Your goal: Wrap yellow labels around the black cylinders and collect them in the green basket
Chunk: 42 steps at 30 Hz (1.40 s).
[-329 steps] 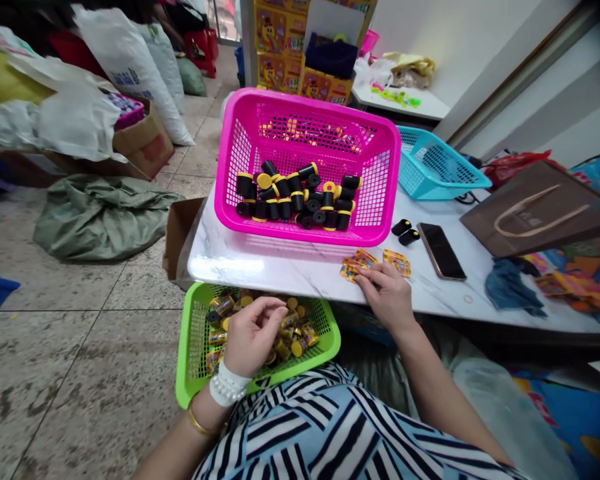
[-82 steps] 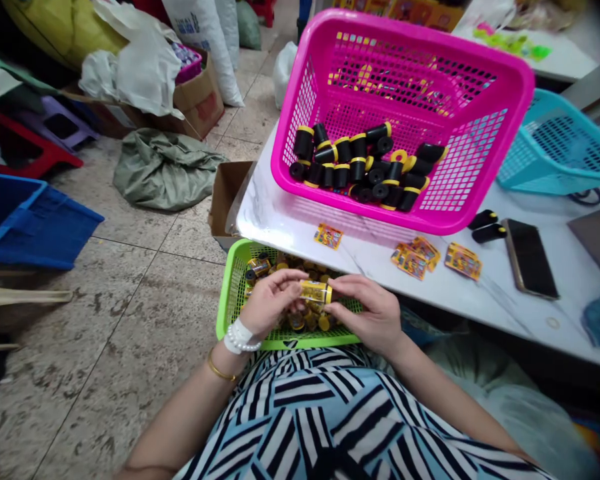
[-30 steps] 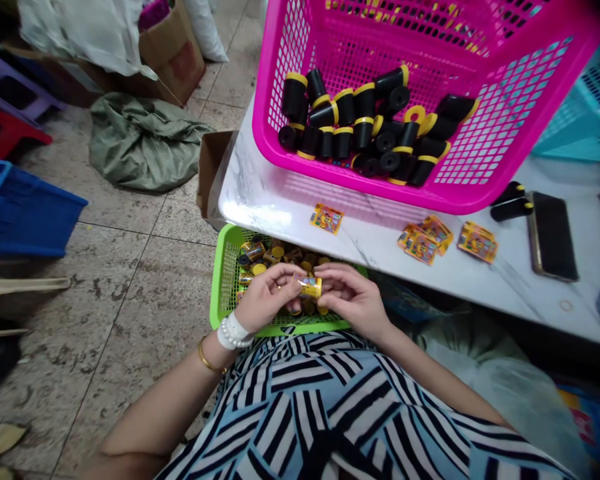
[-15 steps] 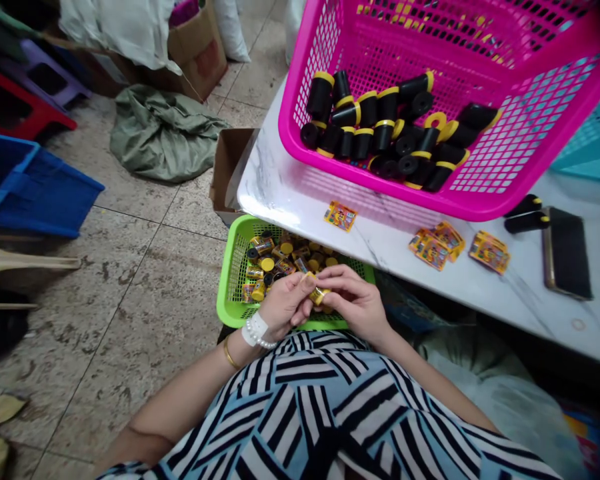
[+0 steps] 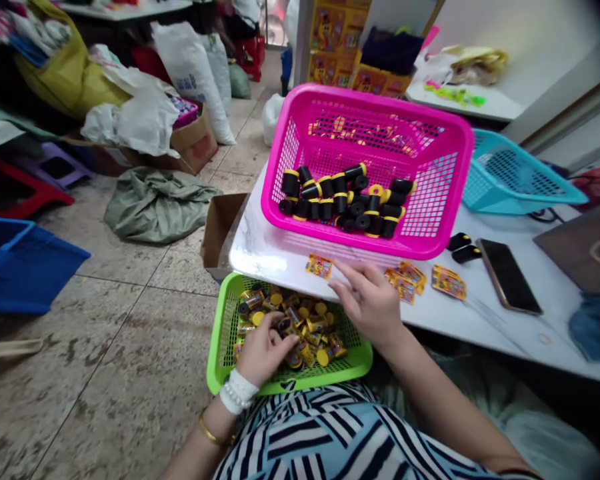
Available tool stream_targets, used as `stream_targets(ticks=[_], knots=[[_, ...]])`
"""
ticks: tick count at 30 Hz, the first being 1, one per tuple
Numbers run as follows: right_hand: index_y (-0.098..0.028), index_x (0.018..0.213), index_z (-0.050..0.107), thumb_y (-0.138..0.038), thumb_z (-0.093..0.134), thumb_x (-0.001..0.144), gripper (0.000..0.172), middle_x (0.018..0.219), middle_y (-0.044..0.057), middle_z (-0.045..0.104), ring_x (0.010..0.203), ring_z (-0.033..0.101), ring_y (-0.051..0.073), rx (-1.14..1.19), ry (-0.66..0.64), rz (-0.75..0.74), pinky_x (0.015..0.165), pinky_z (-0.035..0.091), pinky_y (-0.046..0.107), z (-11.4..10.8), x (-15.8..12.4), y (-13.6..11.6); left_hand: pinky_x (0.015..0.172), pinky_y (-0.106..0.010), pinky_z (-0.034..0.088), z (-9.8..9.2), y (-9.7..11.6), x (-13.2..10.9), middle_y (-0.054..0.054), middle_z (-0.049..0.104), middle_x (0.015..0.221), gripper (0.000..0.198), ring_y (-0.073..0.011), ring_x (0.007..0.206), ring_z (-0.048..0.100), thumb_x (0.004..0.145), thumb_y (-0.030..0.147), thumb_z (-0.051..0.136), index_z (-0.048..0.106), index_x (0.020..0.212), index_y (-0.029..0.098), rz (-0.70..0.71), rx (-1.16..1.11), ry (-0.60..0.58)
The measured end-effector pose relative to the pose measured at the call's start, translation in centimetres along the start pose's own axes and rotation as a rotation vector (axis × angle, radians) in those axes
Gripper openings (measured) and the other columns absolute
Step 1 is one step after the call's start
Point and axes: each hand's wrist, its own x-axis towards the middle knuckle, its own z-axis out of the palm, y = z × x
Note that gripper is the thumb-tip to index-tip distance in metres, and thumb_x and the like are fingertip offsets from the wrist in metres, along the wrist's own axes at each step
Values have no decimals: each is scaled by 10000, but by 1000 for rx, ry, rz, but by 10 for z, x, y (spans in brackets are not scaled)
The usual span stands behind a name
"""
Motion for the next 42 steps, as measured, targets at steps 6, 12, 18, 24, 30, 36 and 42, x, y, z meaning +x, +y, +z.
stream_targets(ticks=[6, 12, 18, 24, 30, 36, 42], knots=[[-223, 888, 749, -337, 641, 891, 157, 845, 41, 670, 773, 630, 180, -193, -122, 124, 637, 463, 278, 29, 36, 17, 430, -197, 347, 0, 22, 2, 65, 521, 523, 397, -89, 404, 445, 817, 481, 640, 625, 1035, 149, 89, -47, 36], [-189, 889, 681, -308, 655, 871, 123, 904, 57, 681, 851, 636, 208, -142, -132, 161, 729, 466, 296, 31, 35, 9, 395, -159, 314, 11, 46, 9, 51, 559, 542, 403, -51, 382, 427, 780, 487, 698, 636, 978, 140, 100, -288, 1], [-200, 809, 639, -294, 640, 868, 111, 882, 47, 638, 807, 614, 200, -152, -127, 200, 679, 449, 297, 30, 35, 5, 386, -152, 276, 14, 48, 10, 49, 560, 544, 396, -39, 385, 413, 752, 485, 736, 637, 917, 139, 85, -455, 23], [-200, 790, 591, -211, 598, 877, 88, 941, 72, 618, 923, 615, 196, 281, -31, 103, 814, 502, 315, 22, 2, -25, 411, -162, 331, 20, 46, 4, 3, 625, 776, 395, -55, 499, 482, 768, 434, 741, 618, 1026, 161, 133, -521, 99], [-224, 1030, 560, -254, 711, 801, 276, 772, -17, 655, 643, 618, 127, 628, -155, 455, 607, 505, 246, 14, -29, -45, 443, -176, 314, 7, 46, -4, 46, 508, 566, 255, -62, 482, 418, 793, 387, 705, 638, 776, 141, 169, -349, 60], [-177, 779, 583, -407, 687, 815, 254, 505, -53, 566, 411, 521, 81, 909, -365, 791, 418, 407, 183, 20, -32, -41, 461, -184, 344, 4, 47, -9, 36, 554, 608, 166, -66, 484, 427, 807, 312, 684, 645, 783, 153, 230, -274, 162], [-180, 780, 567, -451, 624, 868, 291, 531, -51, 558, 398, 506, 70, 832, -239, 783, 397, 385, 170, 35, -42, -47, 546, -209, 422, 8, 39, -28, -5, 614, 679, 181, -100, 565, 527, 893, 302, 591, 681, 812, 168, 366, -156, 382]])
